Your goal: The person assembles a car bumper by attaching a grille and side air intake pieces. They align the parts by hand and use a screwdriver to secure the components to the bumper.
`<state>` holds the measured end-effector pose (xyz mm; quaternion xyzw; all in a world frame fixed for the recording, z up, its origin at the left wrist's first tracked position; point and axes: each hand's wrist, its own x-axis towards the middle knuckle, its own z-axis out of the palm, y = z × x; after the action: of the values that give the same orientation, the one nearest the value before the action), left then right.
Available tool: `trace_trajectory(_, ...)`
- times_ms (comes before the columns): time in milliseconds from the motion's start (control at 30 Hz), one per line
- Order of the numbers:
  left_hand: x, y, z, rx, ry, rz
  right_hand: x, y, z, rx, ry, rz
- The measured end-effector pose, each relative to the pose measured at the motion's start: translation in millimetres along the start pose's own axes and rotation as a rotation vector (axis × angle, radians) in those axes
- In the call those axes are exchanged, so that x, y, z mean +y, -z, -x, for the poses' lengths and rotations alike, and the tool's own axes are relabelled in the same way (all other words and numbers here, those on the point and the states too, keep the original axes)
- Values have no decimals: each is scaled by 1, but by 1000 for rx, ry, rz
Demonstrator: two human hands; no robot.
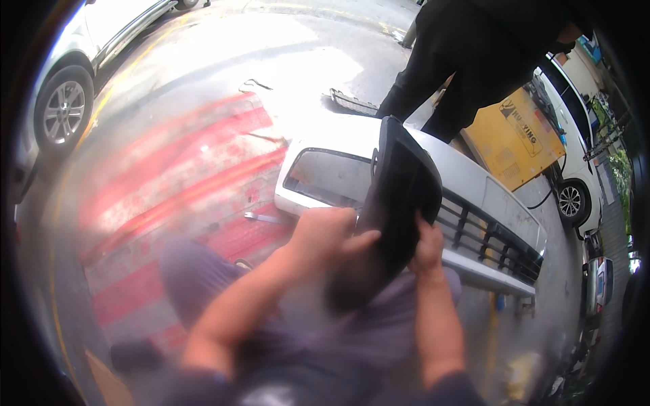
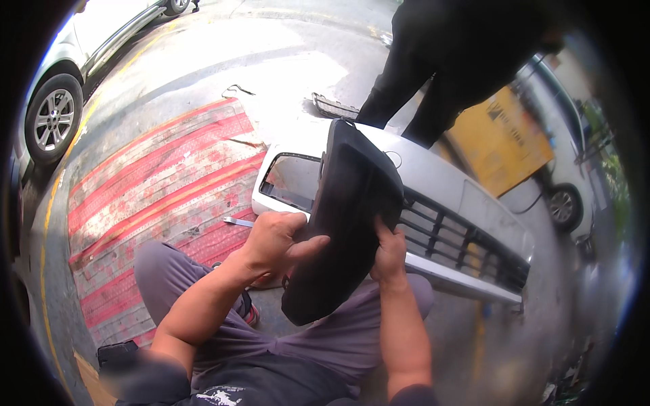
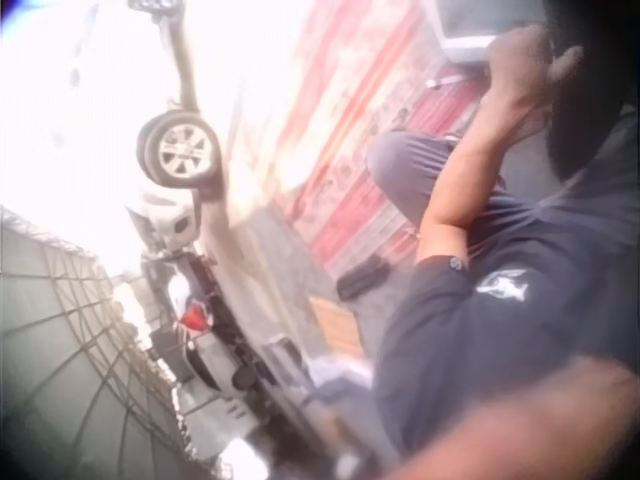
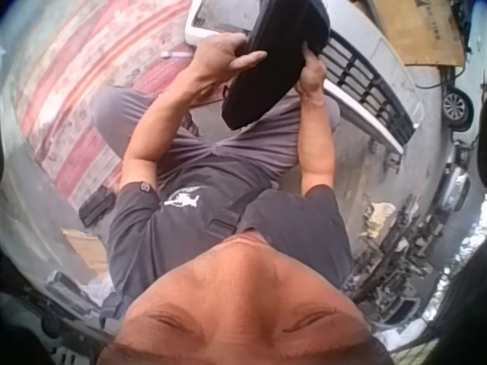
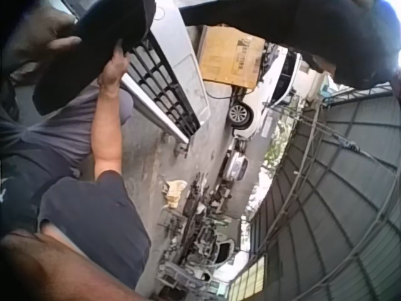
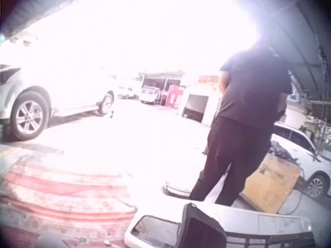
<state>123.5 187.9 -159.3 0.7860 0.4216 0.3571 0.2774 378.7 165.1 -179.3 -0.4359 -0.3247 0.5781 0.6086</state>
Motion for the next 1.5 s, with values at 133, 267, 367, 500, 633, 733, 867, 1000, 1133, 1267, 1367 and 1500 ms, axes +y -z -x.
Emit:
trace_trajectory(133, 2, 25, -19, -55, 77, 229, 3, -2, 2, -66, -55, -51)
trace_trajectory(267, -1, 40, -46, -46, 81, 381, -1, -13, 7, -118, -60, 9)
trace_trajectory(367, -8, 43, -59, -159, 192, 337, 0, -14, 8, -107, -33, 60)
trace_trajectory(500, 1, 28, -48, -12, 148, 762, 9, -6, 4, -104, -61, 54)
trace_trajectory(633, 7, 16, -41, 129, 167, 844, 9, -12, 3, -73, -103, 45)
trace_trajectory(733, 2, 12, -39, 208, 128, 722, 9, -18, 5, -56, -115, 34)
trace_trajectory(867, -12, 10, -40, 250, 134, 524, 12, -17, 5, -47, -98, 57)
trace_trajectory(1000, -20, 12, -39, 284, 123, 373, 17, -17, 3, 0, -60, 123)
trace_trajectory(1133, -34, 15, -38, 202, 211, 153, 26, -10, -2, 9, 26, 216)
trace_trajectory(1267, -20, -11, -26, 141, 389, 942, 13, -21, 8, 9, 178, 426)
trace_trajectory(1367, -24, -35, -13, 194, 676, 1275, 14, -37, 17, 7, 264, 567)
trace_trajectory(1500, -40, -42, -10, 243, 565, 1302, 14, -52, 27, -77, 315, 648)
